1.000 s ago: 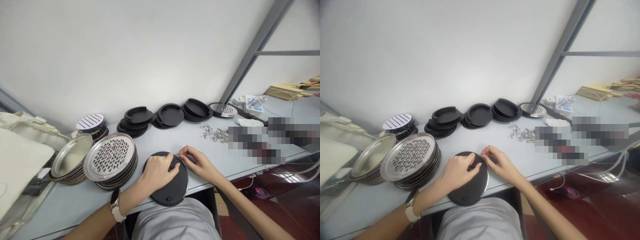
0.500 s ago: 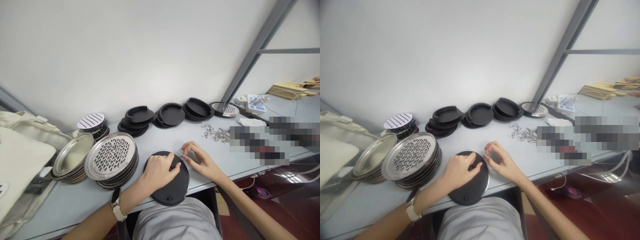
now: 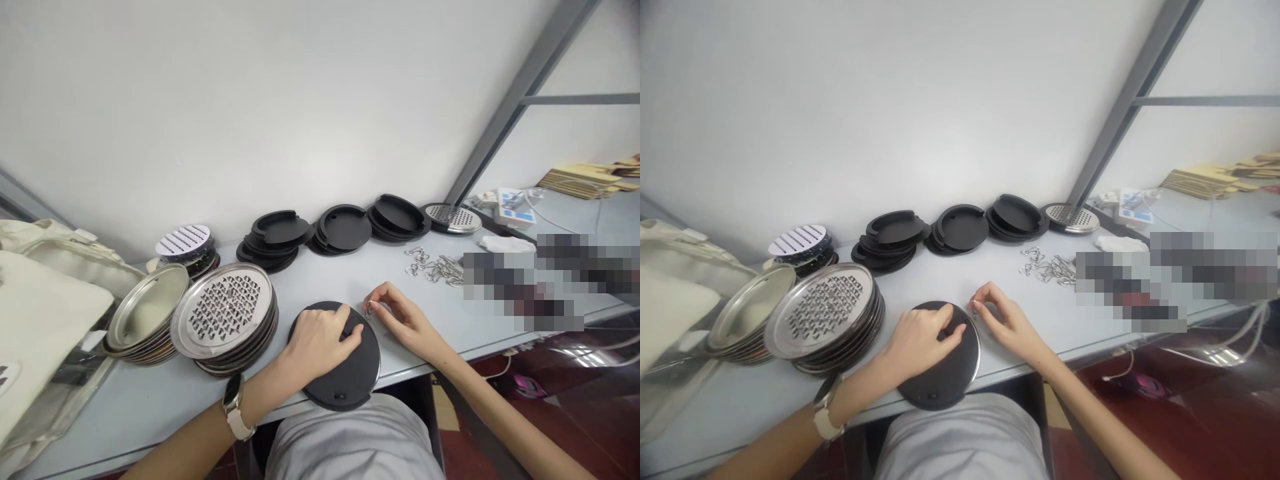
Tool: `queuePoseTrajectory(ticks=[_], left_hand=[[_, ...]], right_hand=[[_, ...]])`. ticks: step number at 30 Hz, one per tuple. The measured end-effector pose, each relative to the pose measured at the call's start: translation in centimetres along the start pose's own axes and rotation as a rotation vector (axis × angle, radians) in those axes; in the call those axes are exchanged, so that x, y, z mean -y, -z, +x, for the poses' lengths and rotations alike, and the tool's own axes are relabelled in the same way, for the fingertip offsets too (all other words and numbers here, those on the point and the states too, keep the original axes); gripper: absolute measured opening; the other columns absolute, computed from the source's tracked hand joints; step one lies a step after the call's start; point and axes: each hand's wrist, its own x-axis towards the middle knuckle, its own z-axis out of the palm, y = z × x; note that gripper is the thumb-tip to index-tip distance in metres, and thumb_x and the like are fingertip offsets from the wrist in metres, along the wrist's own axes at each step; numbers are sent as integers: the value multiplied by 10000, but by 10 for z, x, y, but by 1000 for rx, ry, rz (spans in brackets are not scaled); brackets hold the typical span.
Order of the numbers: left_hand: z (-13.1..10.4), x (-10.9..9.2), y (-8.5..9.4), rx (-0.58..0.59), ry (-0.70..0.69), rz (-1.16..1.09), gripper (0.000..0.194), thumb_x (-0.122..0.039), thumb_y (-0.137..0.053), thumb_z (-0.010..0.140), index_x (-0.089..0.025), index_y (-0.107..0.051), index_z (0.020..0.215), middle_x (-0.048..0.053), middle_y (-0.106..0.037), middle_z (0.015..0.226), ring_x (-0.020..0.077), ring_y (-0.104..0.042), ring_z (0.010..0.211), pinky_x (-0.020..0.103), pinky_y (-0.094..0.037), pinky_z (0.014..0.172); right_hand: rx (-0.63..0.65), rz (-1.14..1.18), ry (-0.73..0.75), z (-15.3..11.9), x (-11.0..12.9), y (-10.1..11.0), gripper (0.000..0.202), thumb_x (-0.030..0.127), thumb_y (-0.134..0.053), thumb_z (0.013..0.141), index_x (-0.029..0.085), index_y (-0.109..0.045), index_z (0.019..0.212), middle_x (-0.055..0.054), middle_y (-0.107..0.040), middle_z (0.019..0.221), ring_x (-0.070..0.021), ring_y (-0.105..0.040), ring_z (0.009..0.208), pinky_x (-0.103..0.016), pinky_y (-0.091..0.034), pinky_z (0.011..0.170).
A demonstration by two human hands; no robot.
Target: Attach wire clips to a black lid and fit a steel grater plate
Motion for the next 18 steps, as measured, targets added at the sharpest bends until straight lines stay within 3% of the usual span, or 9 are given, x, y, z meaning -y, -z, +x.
queuePoseTrajectory(ticks=[6, 18], left_hand=[[0, 0, 0, 0, 3, 7, 249, -441, -443, 907, -210, -527, 867, -2, -655, 697, 197, -630, 612, 272, -327, 524], [1, -1, 2, 16, -5, 17, 246, -428, -427, 916, -208, -538, 897, 7, -659, 710, 199, -636, 624, 273, -347, 532]], right_hand=[[79, -20, -51, 1, 0, -2, 138, 307, -486, 941, 197, -547, 885, 0, -557, 759, -138, -522, 704, -246, -423, 671], [35, -60, -36, 6, 0, -11, 158, 321, -516, 915, 190, -593, 871, -13, -592, 739, -153, -548, 693, -251, -445, 666]])
